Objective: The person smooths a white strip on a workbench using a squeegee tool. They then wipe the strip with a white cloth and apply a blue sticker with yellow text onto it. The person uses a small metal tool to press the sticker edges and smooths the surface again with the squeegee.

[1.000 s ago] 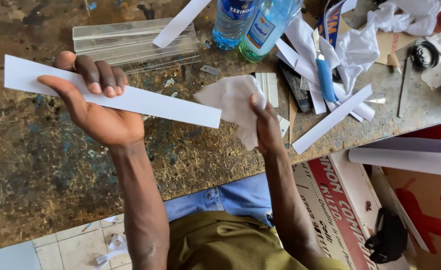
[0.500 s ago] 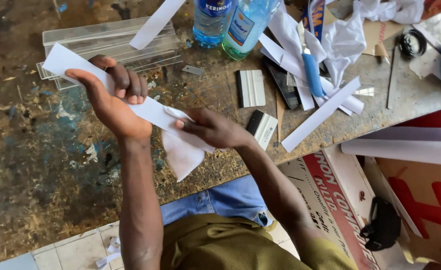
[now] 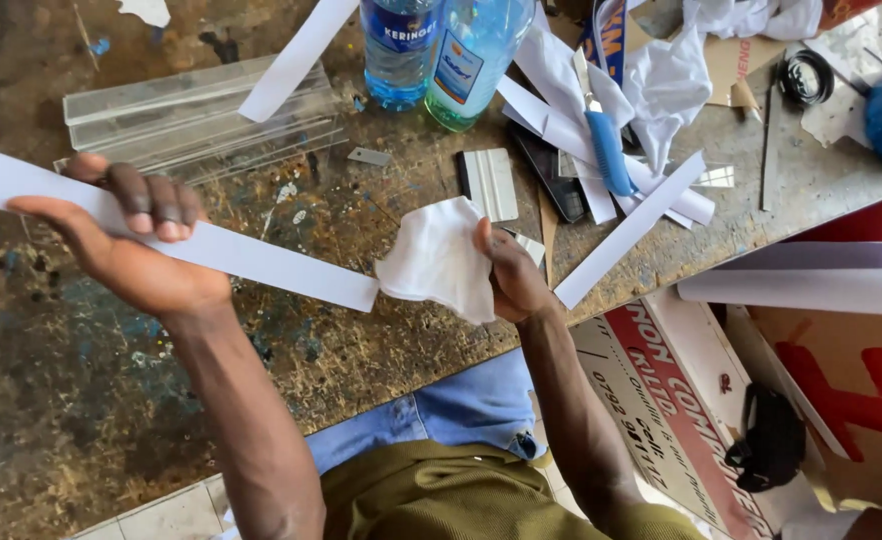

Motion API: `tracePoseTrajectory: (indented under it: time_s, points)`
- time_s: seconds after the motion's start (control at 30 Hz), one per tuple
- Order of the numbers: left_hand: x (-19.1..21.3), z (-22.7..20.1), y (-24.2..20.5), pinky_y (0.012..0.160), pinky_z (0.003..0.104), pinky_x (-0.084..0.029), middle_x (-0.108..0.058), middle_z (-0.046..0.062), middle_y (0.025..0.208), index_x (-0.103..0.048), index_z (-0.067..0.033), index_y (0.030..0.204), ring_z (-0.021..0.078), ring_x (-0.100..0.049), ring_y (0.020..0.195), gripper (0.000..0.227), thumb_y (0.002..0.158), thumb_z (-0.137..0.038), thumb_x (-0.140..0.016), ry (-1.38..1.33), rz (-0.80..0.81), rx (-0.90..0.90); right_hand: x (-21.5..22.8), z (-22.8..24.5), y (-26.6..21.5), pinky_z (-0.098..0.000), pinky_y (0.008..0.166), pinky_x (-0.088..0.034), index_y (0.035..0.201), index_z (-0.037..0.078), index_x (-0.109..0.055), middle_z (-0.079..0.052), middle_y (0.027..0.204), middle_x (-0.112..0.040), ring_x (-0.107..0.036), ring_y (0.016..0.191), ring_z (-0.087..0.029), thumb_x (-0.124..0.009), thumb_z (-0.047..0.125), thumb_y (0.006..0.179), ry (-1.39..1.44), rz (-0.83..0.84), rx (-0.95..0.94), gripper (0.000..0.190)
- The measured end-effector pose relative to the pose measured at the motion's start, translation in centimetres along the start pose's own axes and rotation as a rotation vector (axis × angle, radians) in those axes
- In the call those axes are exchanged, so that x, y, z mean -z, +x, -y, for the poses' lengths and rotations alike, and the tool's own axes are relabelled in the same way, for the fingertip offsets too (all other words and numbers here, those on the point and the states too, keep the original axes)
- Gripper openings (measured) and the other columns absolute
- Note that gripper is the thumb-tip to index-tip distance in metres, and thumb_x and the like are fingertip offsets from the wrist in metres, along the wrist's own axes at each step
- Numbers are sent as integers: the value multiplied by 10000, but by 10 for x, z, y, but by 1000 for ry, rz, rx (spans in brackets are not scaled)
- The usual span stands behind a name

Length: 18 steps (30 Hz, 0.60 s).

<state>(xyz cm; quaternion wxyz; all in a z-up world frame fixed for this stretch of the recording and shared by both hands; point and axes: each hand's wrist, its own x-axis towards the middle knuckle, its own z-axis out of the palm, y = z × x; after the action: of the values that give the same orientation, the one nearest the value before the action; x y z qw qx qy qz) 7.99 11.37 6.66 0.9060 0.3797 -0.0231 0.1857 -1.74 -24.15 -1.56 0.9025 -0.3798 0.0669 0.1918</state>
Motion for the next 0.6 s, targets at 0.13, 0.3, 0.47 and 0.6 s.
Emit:
tracePoseTrajectory:
  time_s: [0.13,0.3,0.47,0.6]
  points:
    - [-23,2,-11,574,288,-367,-480,-62,745,-745,-177,1218,85,-436,579,546,1070,-685,-612,10,109,45,-21,4,8,-578,1042,-678,1579,-23,-563,-189,1413,-741,-763,1275,-385,-778,621,1024,123,102,-18,876]
    - [-47,19,-22,552,263,-406,-527,-55,757,-814,-156,1267,97,-500,581,571,1141,-657,-573,-118,266,117,-37,-5,16,-509,1039,-699,1419,-65,-625,-173,1330,-755,-795,1182,-348,-743,511,1081,-26,57,24,678]
    - [-63,23,-12,599,297,-413,-490,-17,732,-787,-105,1239,159,-515,596,638,1062,-690,-602,-83,197,150,-91,1,1,-422,894,-735,1342,-3,-738,-132,1238,-822,-806,1073,-279,-823,378,958,-814,189,-154,548]
    - [-42,11,7,644,364,-523,-561,23,744,-820,-55,1232,194,-567,636,754,953,-732,-643,22,14,152,-78,-6,-8,-248,564,-375,1120,54,-797,25,867,-729,-600,683,-100,-822,373,1029,-794,214,-135,332]
